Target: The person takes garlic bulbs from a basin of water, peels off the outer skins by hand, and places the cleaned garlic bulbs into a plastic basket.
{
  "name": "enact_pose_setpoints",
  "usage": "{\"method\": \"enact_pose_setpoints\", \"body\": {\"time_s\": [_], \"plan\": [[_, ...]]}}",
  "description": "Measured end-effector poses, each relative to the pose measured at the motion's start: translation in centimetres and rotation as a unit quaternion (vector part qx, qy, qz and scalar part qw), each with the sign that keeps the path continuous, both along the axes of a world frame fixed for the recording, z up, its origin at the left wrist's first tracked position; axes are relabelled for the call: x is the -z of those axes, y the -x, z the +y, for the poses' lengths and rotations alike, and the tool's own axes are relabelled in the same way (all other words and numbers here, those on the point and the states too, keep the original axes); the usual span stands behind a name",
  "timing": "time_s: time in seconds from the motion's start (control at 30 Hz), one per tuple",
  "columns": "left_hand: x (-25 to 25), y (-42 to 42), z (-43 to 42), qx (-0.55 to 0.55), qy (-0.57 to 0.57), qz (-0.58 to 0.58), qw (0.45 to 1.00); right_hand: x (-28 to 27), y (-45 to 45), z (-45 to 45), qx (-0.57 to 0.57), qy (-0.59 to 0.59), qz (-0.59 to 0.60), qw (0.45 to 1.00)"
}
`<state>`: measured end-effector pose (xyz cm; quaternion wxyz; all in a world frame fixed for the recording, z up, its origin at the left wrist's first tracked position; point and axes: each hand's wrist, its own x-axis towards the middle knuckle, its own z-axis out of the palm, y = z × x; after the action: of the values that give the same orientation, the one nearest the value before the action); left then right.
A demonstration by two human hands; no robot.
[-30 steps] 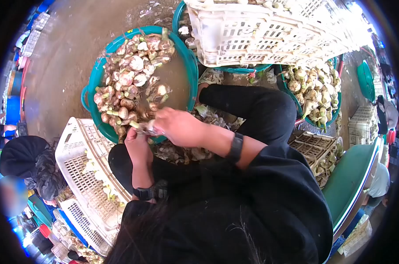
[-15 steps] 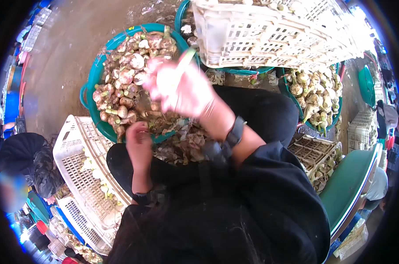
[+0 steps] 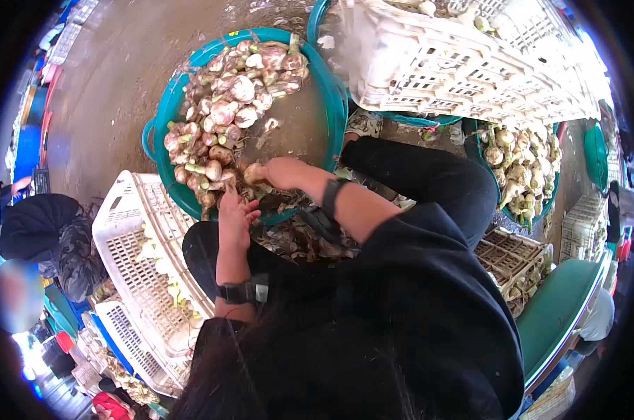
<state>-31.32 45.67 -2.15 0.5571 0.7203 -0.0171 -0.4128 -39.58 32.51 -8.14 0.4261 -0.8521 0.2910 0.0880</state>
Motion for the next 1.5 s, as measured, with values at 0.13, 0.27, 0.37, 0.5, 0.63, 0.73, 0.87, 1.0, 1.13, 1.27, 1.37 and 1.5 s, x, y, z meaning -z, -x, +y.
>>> {"method": "enact_pose_setpoints", "body": {"time_s": [0.13,0.27,0.37,0.5,0.63,0.73,0.87,1.0,1.13,1.27,1.37,1.5], "plan": [[-0.9,0.1,-1.6,0.029,0.004,0.113,0.993,-5.8,3.3,3.9,-0.018,0.003,-0.120,0.993],[-0.2,1.7,-1.5,0.069,0.015,0.069,0.995,-8.0,4.6,4.8,-0.009,0.079,-0.044,0.996],[-0.6,2.6,-1.3,0.039,0.036,0.078,0.996,-7.0,5.1,4.3,0.052,-0.064,-0.045,0.996],[-1.3,2.0,-1.2,0.056,0.023,0.071,0.996,-7.2,5.9,4.6,0.030,-0.015,-0.168,0.985],[-0.5,2.3,-1.2,0.091,0.053,0.048,0.993,-7.4,5.9,5.4,-0.002,0.062,-0.096,0.993],[-0.3,2.6,-0.6,0.101,0.009,0.099,0.990,-6.4,6.1,5.2,0.002,0.083,-0.130,0.988],[-0.1,2.9,-0.1,0.142,0.136,0.073,0.978,-7.0,6.9,5.5,0.295,-0.502,-0.054,0.811],[-1.9,0.6,-0.2,0.253,-0.002,0.067,0.965,-6.9,7.7,6.3,0.216,-0.269,-0.152,0.926],[-2.0,0.2,0.9,0.437,0.009,-0.148,0.887,-4.7,7.8,5.7,0.142,0.098,-0.268,0.948],[-3.9,2.1,1.3,0.426,0.123,-0.437,0.783,-4.0,7.4,4.4,0.378,-0.484,-0.152,0.774],[-1.9,2.6,1.6,0.379,0.178,-0.478,0.772,-5.5,7.5,4.6,0.392,-0.569,-0.150,0.707],[-1.1,2.9,1.5,-0.037,0.249,0.197,0.947,-8.0,9.1,6.0,0.301,-0.487,-0.374,0.729]]}}
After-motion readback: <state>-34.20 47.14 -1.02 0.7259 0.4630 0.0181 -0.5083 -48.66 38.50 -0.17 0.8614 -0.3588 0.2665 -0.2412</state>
